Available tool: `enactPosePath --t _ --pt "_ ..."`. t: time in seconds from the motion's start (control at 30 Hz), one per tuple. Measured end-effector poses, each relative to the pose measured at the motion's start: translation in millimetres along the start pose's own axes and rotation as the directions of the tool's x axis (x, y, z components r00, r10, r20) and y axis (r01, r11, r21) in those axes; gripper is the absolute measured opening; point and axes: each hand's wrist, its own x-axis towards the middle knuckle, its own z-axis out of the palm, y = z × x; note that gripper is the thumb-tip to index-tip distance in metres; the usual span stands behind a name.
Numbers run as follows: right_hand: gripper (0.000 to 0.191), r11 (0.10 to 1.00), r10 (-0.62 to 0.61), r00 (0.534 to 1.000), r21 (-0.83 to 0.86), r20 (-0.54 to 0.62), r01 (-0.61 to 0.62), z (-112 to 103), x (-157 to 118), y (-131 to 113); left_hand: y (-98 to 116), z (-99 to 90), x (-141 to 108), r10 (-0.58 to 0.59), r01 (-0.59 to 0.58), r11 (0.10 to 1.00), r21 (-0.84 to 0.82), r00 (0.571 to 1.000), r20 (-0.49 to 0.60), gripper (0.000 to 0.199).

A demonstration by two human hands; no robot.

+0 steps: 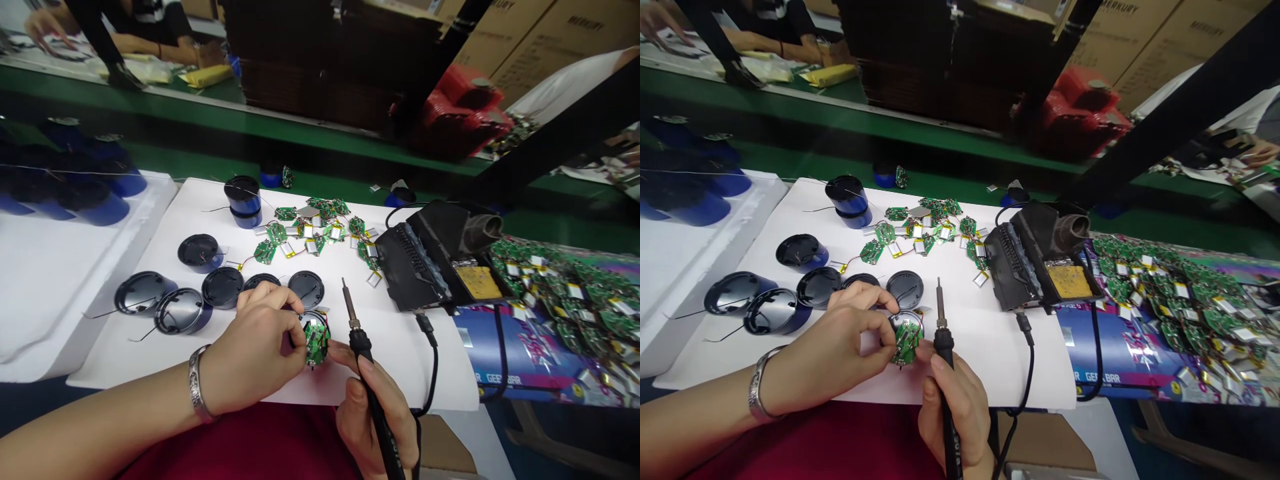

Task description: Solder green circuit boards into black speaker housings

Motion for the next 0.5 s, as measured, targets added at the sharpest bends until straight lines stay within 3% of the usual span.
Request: enactPosePath --t 0.17,0.3,0.37,0.43,0.5 --pt "0.044 1.000 -0.001 1.000 -0.006 0.009 0.001 -1 -3 0 0 1.1 -1 0.003 -0.003 1.000 -0.001 1.000 -0.016 0.015" --pt "0.039 0.993 0.113 0.992 0.036 -0.063 -0.111 -3 -1 -6 0 2.0 -1 -0.014 0.014 1.000 0.010 1.000 -0.019 0.015" --pt "0.035 0.964 0.248 0.963 0.125 -0.105 -0.235 -6 9 -13 1 2.2 -1 -0.018 0.018 1.000 0.019 1.000 -0.024 0.016" --pt "0.026 0.896 0.422 0.895 0.218 -0.141 -0.388 -11 22 -20 2 2.0 -1 -0.026 0.027 0.999 0.023 0.999 -0.024 0.016" --pt "0.017 0.852 0.513 0.832 0.245 -0.210 -0.463 -20 36 -25 3 1.5 0 -0.037 0.038 0.999 0.026 0.999 -0.013 0.017"
